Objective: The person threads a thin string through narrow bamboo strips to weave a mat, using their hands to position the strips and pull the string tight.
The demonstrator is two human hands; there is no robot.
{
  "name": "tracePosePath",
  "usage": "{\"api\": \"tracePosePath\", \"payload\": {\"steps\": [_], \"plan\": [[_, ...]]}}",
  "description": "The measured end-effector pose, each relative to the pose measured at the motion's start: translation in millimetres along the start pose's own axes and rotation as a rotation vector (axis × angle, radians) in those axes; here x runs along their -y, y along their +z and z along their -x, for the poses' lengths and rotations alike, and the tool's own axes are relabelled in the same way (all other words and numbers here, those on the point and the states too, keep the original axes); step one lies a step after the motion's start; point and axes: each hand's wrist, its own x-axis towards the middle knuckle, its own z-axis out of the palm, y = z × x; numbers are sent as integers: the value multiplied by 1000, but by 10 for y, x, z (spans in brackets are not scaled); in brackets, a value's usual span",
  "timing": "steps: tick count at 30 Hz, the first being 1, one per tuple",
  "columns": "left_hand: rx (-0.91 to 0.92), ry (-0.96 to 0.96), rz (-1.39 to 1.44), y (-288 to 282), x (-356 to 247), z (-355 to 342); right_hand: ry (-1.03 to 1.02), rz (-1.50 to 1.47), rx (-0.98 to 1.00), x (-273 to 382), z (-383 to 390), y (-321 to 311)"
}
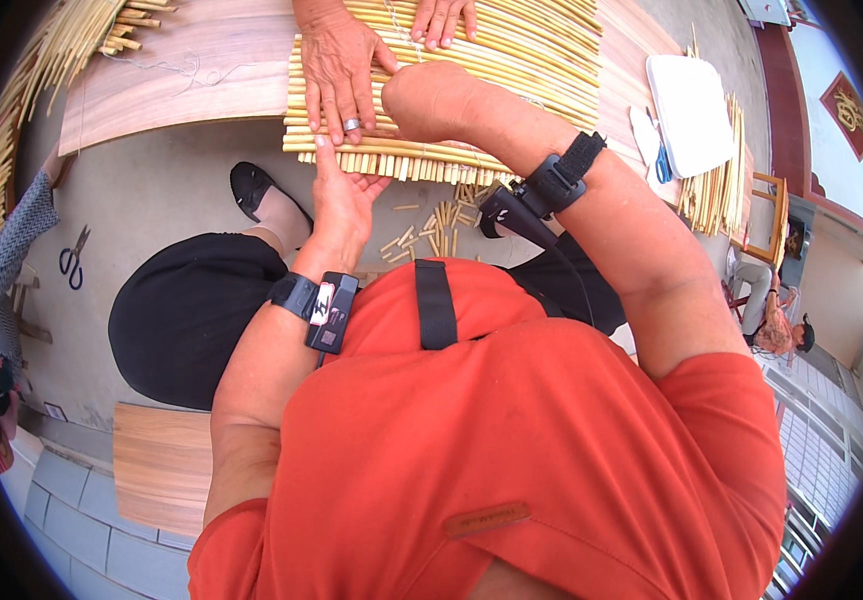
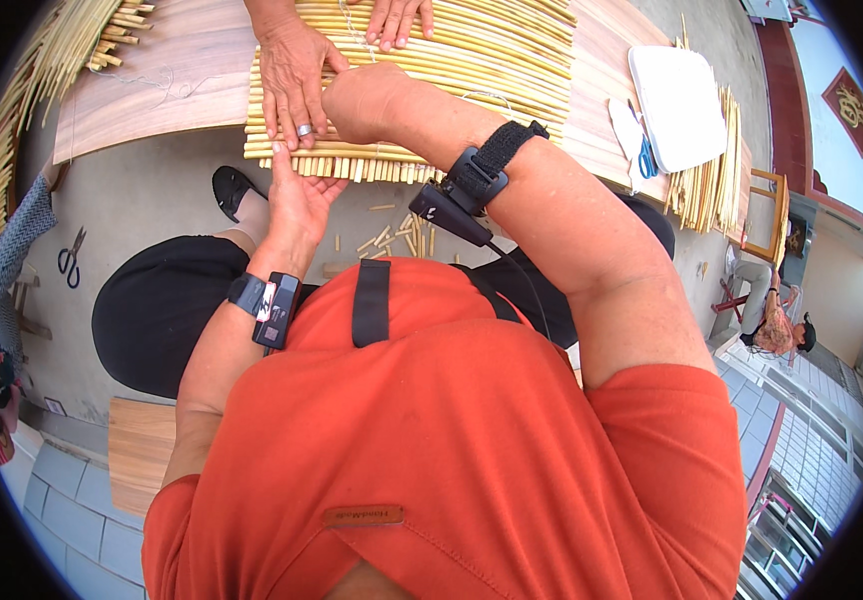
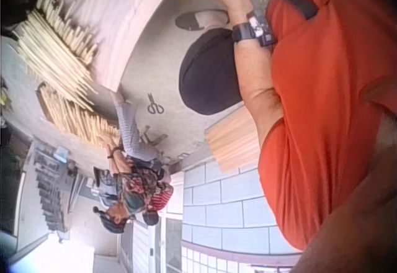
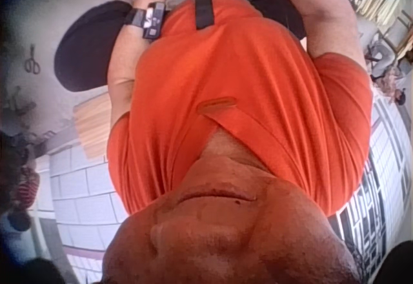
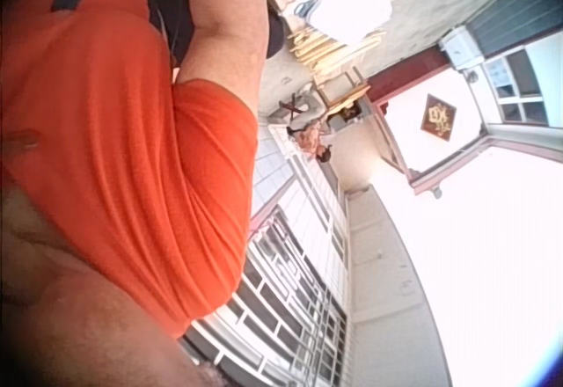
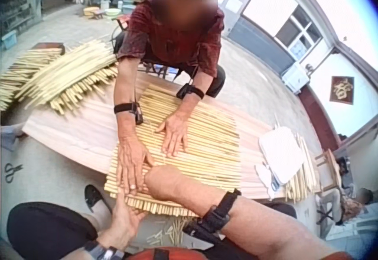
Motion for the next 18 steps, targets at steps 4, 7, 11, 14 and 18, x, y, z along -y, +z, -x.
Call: {"api": "tracePosePath", "payload": {"steps": [4, 7, 11, 14, 18], "plan": [[-46, 37, -44, -2, 31, 31, 22, -55, 11, -25, 0, 47], [-60, 56, -49, -14, 41, 28, 9, -70, -5, -24, 4, 69], [-73, 86, -44, 42, 43, 67, -1, -37, -28, 2, 12, 76], [-101, 74, -40, 44, 43, 54, -29, -64, -78, 45, 26, 69], [-66, 79, -45, 13, 52, 42, -27, -53, -105, -10, 19, 90]]}}
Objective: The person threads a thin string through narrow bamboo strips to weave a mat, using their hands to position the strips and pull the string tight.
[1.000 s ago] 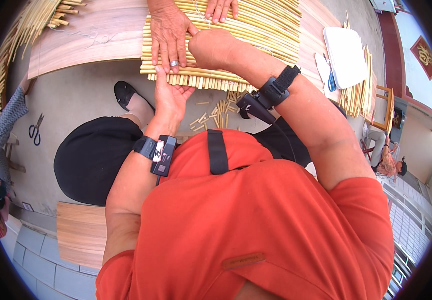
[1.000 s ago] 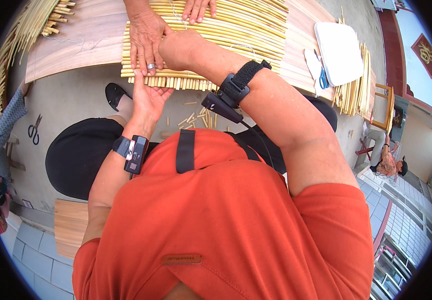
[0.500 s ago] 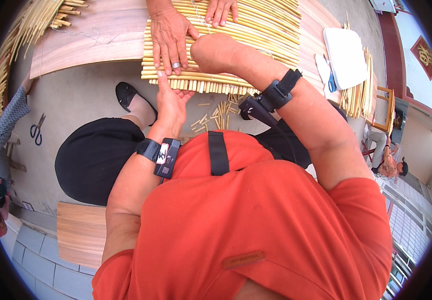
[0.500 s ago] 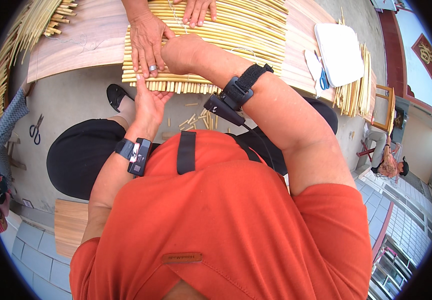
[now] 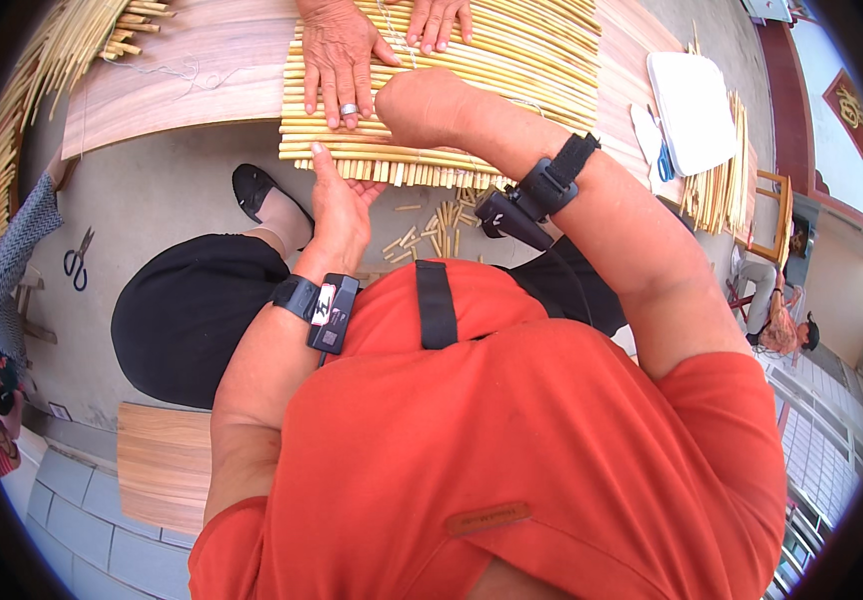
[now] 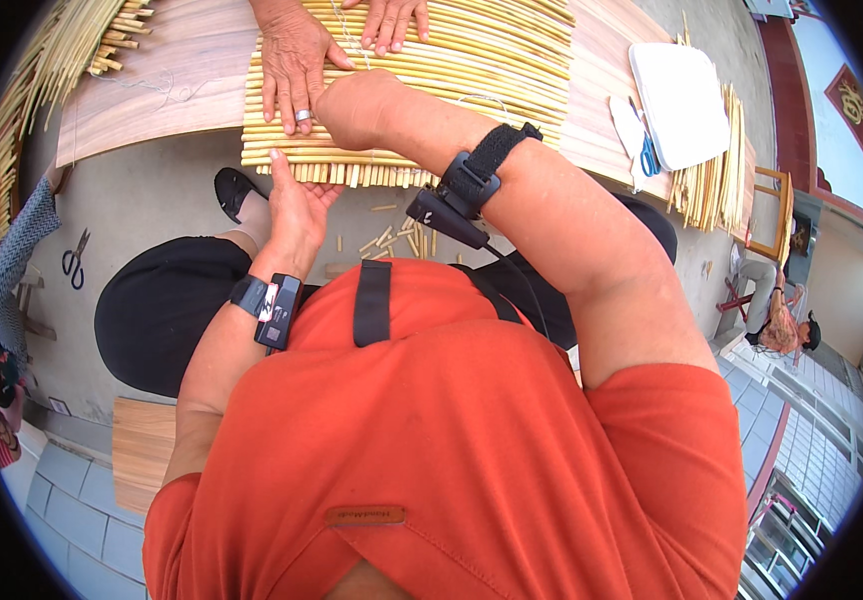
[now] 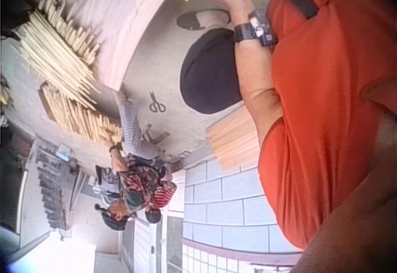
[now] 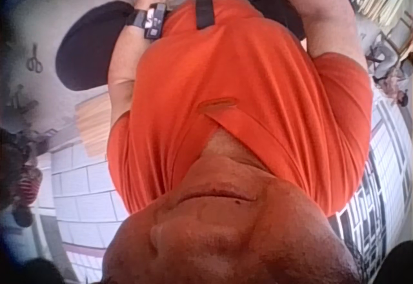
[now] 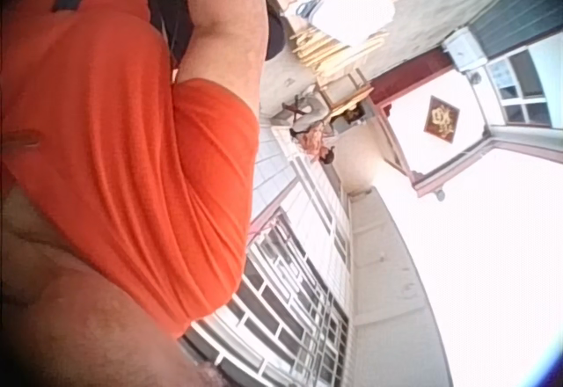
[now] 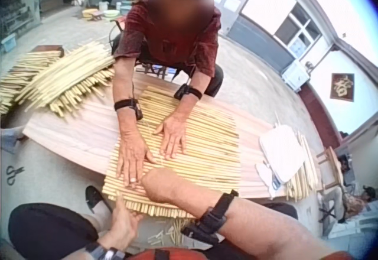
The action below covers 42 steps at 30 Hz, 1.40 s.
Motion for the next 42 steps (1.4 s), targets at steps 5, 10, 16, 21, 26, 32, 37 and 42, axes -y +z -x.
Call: {"api": "tracePosePath", "payload": {"steps": [5, 10, 16, 21, 26, 32, 37, 42], "plan": [[34, -44, -7, 5, -36, 27, 28, -56, 75, -140, -115, 69], [82, -5, -45, -40, -31, -85, 9, -104, 89, -140, -138, 76], [31, 42, -106, -80, -16, -142, 68, -48, 164, -41, 22, -56], [32, -5, -91, -34, -40, -113, 28, -6, -32, 29, 181, 37], [-52, -73, -43, 81, -58, -36, 20, -31, -61, 97, 166, 69], [-92, 35, -139, 71, 2, -97, 1, -80, -104, 31, 242, -23], [-80, 47, -174, 89, -12, -83, 73, 31, -205, -281, 421, -581], [-83, 28, -143, 117, -36, -67, 102, -60, -90, -332, 398, -263]]}}
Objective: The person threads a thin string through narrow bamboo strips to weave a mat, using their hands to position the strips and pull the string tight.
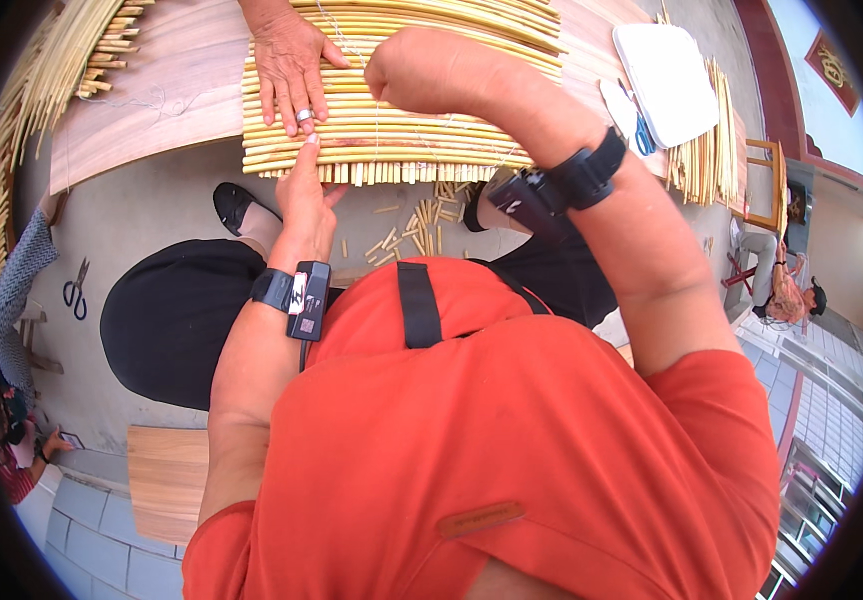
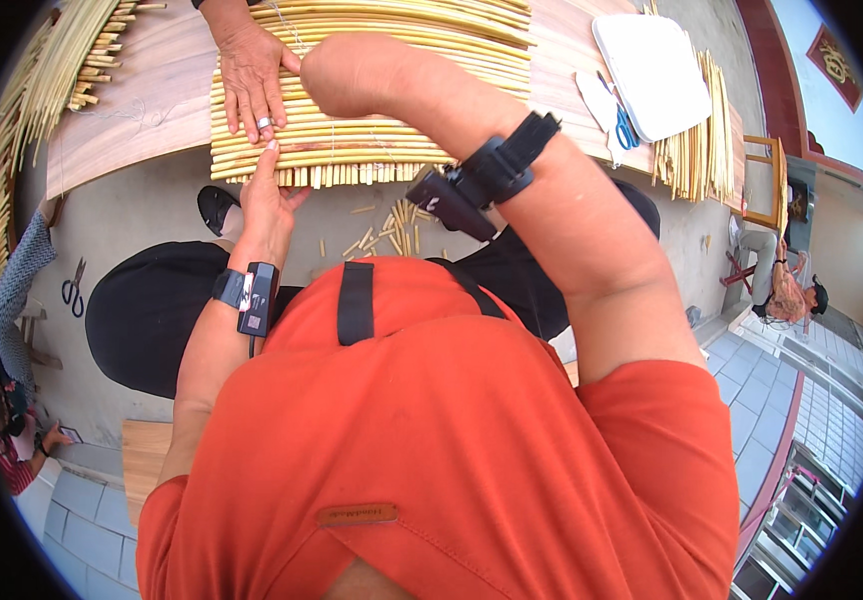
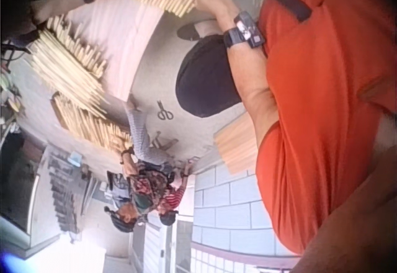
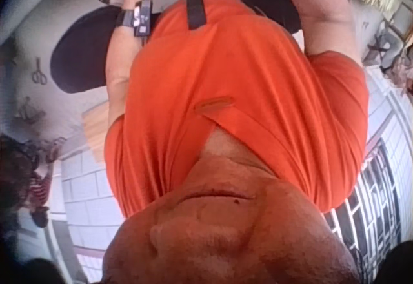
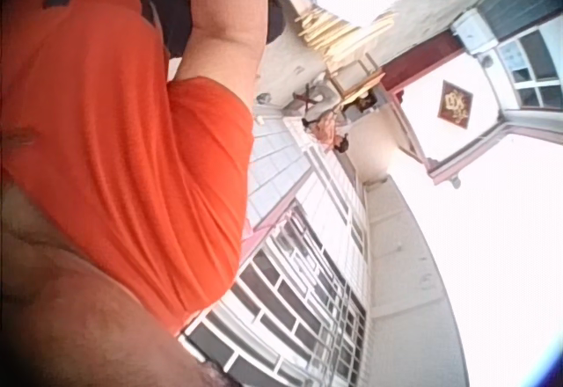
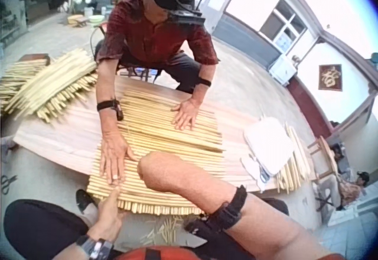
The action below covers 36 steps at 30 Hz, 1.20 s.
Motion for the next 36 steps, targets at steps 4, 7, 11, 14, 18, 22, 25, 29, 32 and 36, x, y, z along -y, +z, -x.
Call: {"api": "tracePosePath", "payload": {"steps": [4, 7, 11, 14, 18, 22, 25, 29, 32, 36], "plan": [[9, 2, 35, 17, 11, 5, -1, -28, -66, 30, -8, 368], [11, 6, 59, 30, 0, 33, 30, -34, -38, 28, -70, 480], [42, -1, 60, -12, 18, -9, 41, -50, 7, 59, -105, 486], [48, 12, 73, 0, 19, 2, 4, -53, -15, 47, -120, 512], [62, 17, 108, -22, 55, -52, 16, -79, -8, 50, -136, 478], [151, -58, 180, -5, 26, 18, 42, -97, -57, -26, -100, 420], [195, -133, 223, -27, 24, 7, 49, -128, -97, -71, -68, 435], [196, -106, 245, -32, 25, -14, 44, -129, -86, -65, -18, 461], [198, -98, 253, -66, 46, -61, 26, -134, -69, -11, 17, 466], [204, -119, 229, -80, 37, -82, 10, -137, -58, 37, 19, 493]]}}
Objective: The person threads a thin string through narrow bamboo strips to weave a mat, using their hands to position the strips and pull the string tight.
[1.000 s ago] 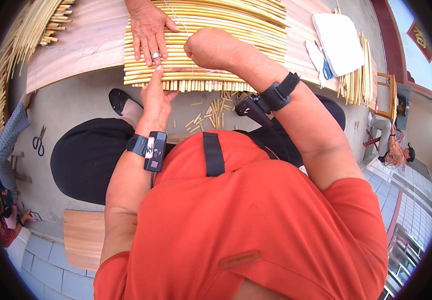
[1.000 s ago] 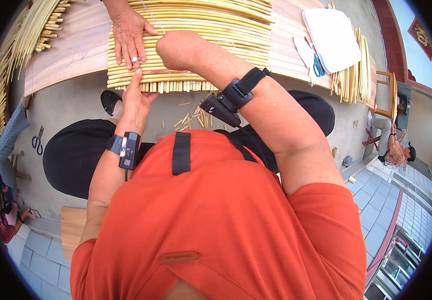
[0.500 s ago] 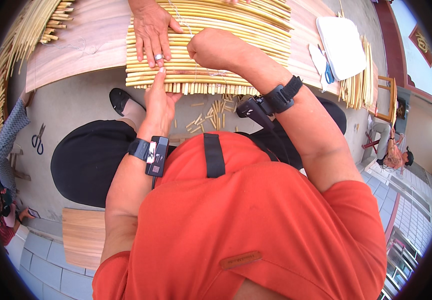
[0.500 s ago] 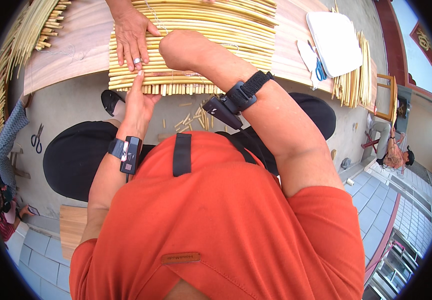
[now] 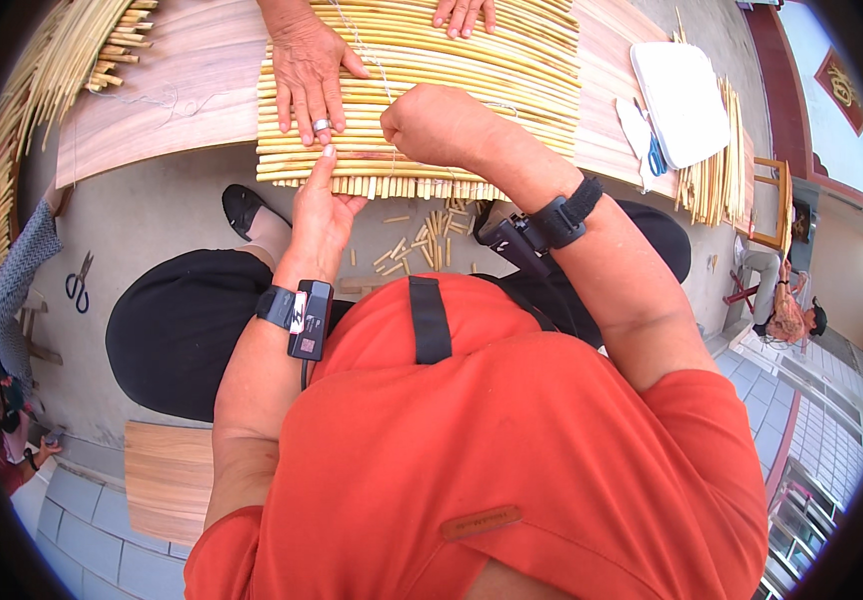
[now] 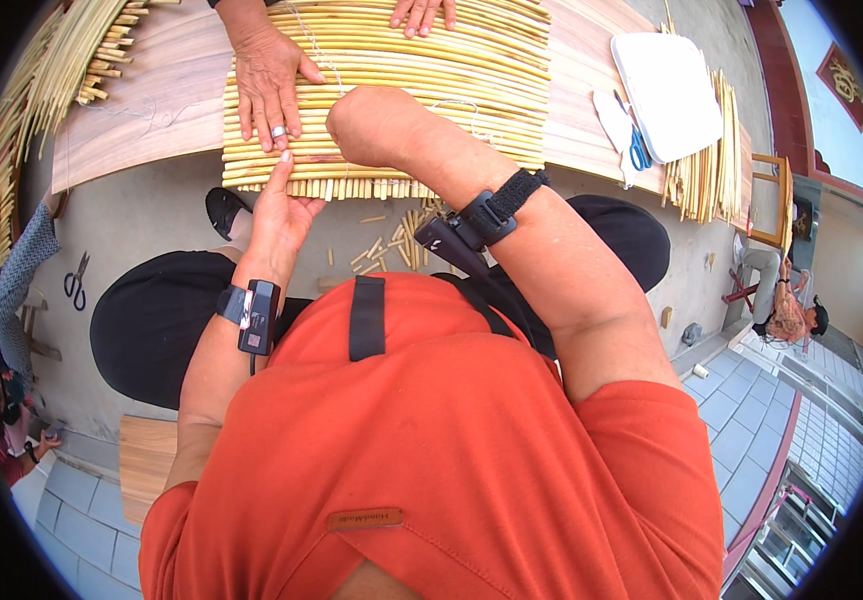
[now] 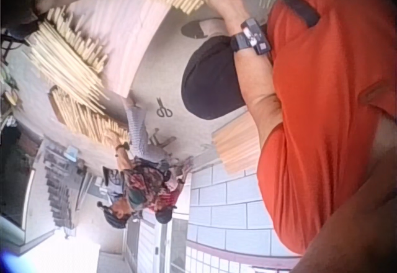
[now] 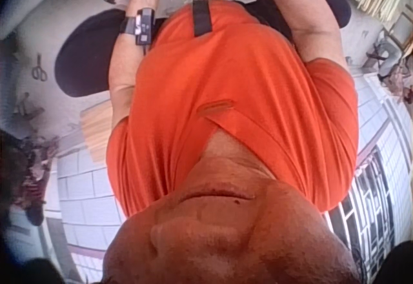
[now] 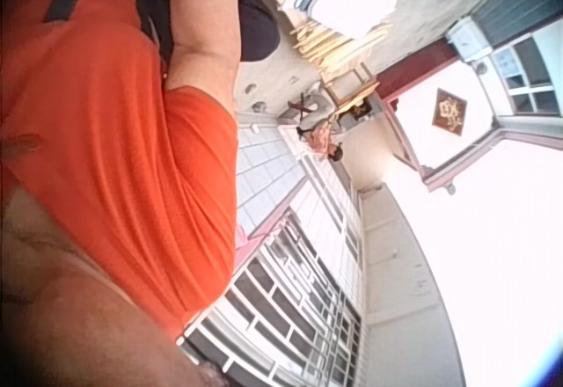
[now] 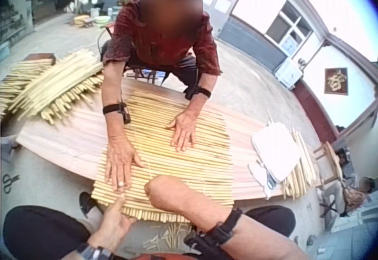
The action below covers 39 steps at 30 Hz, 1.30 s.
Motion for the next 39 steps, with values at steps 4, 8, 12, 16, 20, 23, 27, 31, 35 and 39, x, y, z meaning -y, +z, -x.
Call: {"api": "tracePosePath", "payload": {"steps": [4, 8, 12, 16, 20, 23, 27, 31, 35, 39], "plan": [[-82, -59, -51, -5, -24, -2, -4, 5, 7, 43, -20, 0], [-69, -33, -42, -19, -13, -8, -22, 38, 31, 74, -30, -38], [-44, -23, -54, -22, -12, -8, -17, -3, -3, 56, -50, -11], [-46, -23, -42, -27, -6, -14, 14, 15, 59, 89, -72, -30], [-34, -25, -40, -30, -5, -25, -8, 45, 63, 67, -105, 65], [-46, -22, -48, -10, -6, -9, 15, 53, 60, 125, -93, -8], [-57, -14, -54, -19, -3, -21, 2, 73, 54, 139, -98, -33], [-26, -33, -51, -45, 4, -49, -26, 58, 7, 72, -143, 36], [-40, -17, -48, -30, 5, -36, -21, 40, 31, 60, -178, 43], [-42, -12, -49, -15, 1, -21, -71, 33, 61, 78, -238, -16]]}}
